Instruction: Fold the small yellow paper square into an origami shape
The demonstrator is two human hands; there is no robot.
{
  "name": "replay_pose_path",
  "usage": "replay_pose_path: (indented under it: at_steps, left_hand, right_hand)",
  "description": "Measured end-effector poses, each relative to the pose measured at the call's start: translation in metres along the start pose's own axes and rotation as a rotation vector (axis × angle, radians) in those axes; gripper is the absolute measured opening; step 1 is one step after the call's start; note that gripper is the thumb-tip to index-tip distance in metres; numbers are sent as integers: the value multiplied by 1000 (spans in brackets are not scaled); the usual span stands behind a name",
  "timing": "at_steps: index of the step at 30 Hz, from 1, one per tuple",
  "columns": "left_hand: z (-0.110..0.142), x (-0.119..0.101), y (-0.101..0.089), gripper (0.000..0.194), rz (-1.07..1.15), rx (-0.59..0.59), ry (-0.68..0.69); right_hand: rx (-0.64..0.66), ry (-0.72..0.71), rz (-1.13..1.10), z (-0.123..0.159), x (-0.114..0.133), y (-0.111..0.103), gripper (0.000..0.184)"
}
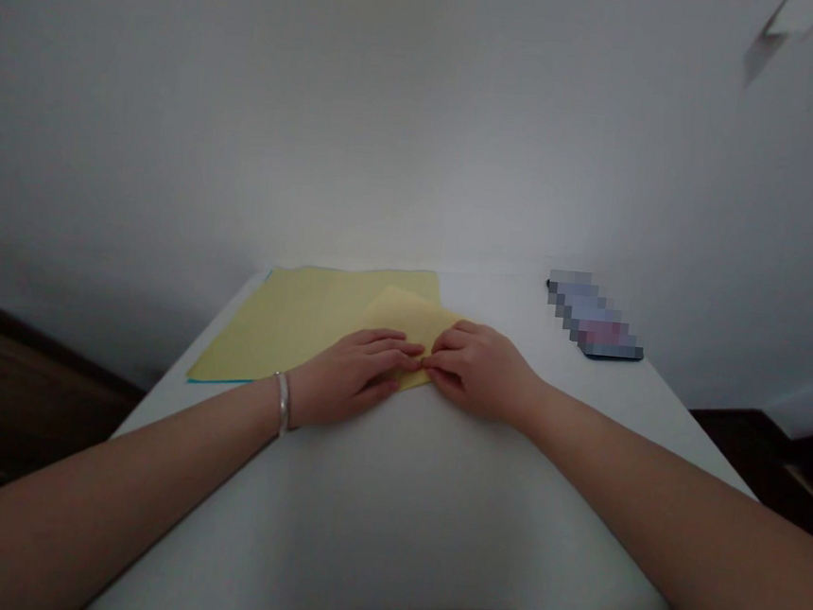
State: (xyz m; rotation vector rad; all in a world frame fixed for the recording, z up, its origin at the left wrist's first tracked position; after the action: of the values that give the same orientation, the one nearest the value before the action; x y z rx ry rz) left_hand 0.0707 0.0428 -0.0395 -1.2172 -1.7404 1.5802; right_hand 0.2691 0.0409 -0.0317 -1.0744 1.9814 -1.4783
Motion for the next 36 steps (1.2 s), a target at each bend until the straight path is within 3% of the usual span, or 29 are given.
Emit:
replay_pose_path:
  at_steps: [11,25,36]
  left_hand:
    - [-2,-2,-3,27,2,11,-25]
    - [-2,3,-1,27,-10,36,1]
    - [1,11,6,33,3,56,8]
  right_hand:
    - [69,-165,-72,-3,14,-3,27]
    - [79,-316,70,-3,15,-1,27]
    - [214,-247,12,8,-6,-8,27]
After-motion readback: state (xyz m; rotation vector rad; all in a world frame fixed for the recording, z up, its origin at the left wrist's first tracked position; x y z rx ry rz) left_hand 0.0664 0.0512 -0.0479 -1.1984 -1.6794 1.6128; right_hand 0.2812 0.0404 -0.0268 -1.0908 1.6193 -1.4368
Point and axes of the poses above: each hand's wrist, its own z-axis away from the middle knuckle, its own y-axis out of the palm, x = y × z, the point moved 2 cm from there along -z, towards the middle knuckle, and after that the axes turned 2 degrees about x, right-handed, at the moved point
